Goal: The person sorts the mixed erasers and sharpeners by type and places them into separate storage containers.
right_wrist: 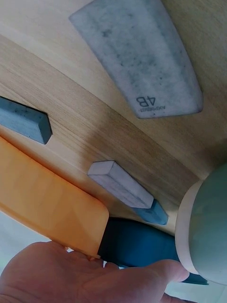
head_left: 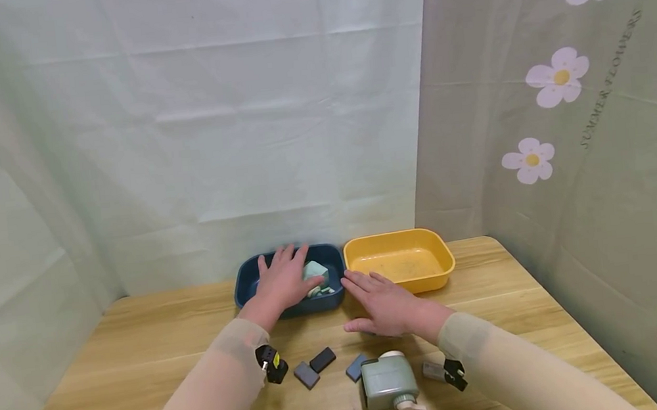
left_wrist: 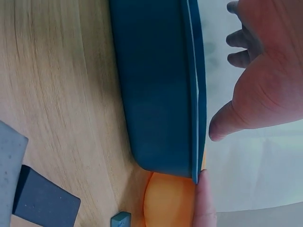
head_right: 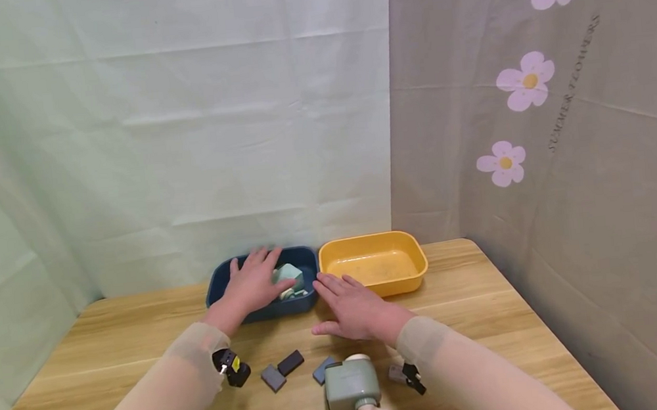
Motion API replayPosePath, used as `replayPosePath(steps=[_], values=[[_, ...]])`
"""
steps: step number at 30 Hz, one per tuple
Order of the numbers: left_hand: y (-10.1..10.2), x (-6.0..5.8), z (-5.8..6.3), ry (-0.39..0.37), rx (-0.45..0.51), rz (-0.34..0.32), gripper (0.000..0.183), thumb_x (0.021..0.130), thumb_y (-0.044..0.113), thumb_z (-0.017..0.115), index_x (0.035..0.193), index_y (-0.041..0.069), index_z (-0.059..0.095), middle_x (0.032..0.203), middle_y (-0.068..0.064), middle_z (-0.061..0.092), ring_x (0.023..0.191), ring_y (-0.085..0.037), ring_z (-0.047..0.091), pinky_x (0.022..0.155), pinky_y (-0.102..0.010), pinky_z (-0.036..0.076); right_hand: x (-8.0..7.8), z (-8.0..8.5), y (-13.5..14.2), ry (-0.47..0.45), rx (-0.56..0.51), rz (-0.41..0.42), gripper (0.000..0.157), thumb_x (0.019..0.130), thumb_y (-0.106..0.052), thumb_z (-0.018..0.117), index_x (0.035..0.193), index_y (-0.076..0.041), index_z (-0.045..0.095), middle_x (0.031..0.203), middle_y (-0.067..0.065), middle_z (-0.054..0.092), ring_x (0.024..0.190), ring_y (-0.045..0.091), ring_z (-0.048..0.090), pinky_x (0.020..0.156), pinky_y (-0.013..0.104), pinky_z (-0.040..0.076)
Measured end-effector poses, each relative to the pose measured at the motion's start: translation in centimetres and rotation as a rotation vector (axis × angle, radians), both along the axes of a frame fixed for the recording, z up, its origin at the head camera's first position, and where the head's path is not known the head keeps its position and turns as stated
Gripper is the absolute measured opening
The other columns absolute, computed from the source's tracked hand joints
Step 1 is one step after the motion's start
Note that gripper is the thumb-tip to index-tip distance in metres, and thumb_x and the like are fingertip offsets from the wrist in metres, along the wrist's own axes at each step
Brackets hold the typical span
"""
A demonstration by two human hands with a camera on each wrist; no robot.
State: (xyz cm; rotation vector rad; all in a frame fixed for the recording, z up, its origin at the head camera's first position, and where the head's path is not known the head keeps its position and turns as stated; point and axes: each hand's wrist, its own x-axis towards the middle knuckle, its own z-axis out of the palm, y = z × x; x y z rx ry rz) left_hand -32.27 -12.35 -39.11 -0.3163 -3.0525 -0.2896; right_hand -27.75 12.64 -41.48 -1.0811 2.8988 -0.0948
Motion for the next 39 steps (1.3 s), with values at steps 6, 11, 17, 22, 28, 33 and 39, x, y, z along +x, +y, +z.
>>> replayPosePath(steps=[6, 11, 17, 22, 28, 33, 39], values=[[-0.5, 0.5, 0.3, 0.016, -0.007, -0.018, 0.094, 0.104, 0.058, 0.074, 0.175, 0.012, 0.033, 0.178, -0.023, 0.029, 0.165, -0.047, 0.023, 0.126, -0.080, 0.008, 0.1, 0.1, 0.1, 0.006, 0.002, 0.017, 0.099, 0.108, -0.070, 0.055, 0.175, -0.004, 0.026, 0.183, 0.015, 0.021, 0.168, 0.030, 0.023, 0.134, 0.056, 0.019], [-0.8, 1.0, 0.6, 0.023, -0.014, -0.030, 0.095, 0.104, 0.058, 0.073, 0.175, 0.012, 0.032, 0.179, -0.022, 0.027, 0.166, -0.046, 0.021, 0.125, -0.081, 0.006, 0.1, 0.0, 0.1, 0.011, -0.002, 0.026, 0.098, 0.108, -0.069, 0.055, 0.175, -0.003, 0.026, 0.182, 0.016, 0.021, 0.168, 0.031, 0.023, 0.133, 0.056, 0.020], [-1.1, 1.9, 1.0, 0.048, -0.021, -0.049, 0.094, 0.104, 0.058, 0.073, 0.175, 0.011, 0.032, 0.179, -0.022, 0.028, 0.165, -0.047, 0.022, 0.125, -0.081, 0.008, -0.1, -0.1, 0.2, 0.006, -0.014, 0.030, 0.097, 0.109, -0.068, 0.056, 0.175, -0.003, 0.027, 0.182, 0.017, 0.023, 0.167, 0.031, 0.025, 0.133, 0.056, 0.021], [-1.4, 3.0, 1.1, 0.073, -0.022, -0.073, 0.096, 0.103, 0.060, 0.073, 0.175, 0.011, 0.032, 0.179, -0.020, 0.030, 0.166, -0.046, 0.022, 0.125, -0.081, 0.010, -0.2, -0.2, 0.4, -0.007, -0.028, 0.029, 0.096, 0.109, -0.067, 0.057, 0.175, -0.003, 0.028, 0.182, 0.017, 0.023, 0.167, 0.031, 0.024, 0.134, 0.056, 0.020], [-1.4, 4.6, 1.0, 0.078, -0.019, -0.101, 0.099, 0.102, 0.063, 0.073, 0.175, 0.010, 0.032, 0.180, -0.017, 0.029, 0.166, -0.045, 0.021, 0.126, -0.079, 0.012, -0.2, -0.1, 0.5, -0.011, -0.038, 0.031, 0.095, 0.109, -0.066, 0.057, 0.175, -0.003, 0.028, 0.182, 0.018, 0.023, 0.167, 0.032, 0.025, 0.134, 0.056, 0.020], [-1.4, 5.6, 0.9, 0.089, -0.019, -0.106, 0.098, 0.102, 0.062, 0.073, 0.175, 0.011, 0.032, 0.179, -0.017, 0.030, 0.166, -0.045, 0.021, 0.126, -0.079, 0.013, 0.0, 0.2, 0.3, -0.027, -0.017, 0.015, 0.095, 0.109, -0.068, 0.054, 0.176, -0.006, 0.025, 0.183, 0.015, 0.021, 0.168, 0.030, 0.023, 0.134, 0.054, 0.019], [-1.4, 7.0, 1.1, 0.089, -0.002, -0.122, 0.098, 0.102, 0.061, 0.073, 0.174, 0.008, 0.033, 0.179, -0.017, 0.031, 0.167, -0.044, 0.020, 0.127, -0.078, 0.011, -0.2, -0.2, 0.2, -0.036, -0.035, 0.020, 0.095, 0.109, -0.067, 0.055, 0.175, -0.005, 0.026, 0.182, 0.016, 0.021, 0.168, 0.031, 0.023, 0.134, 0.055, 0.019]])
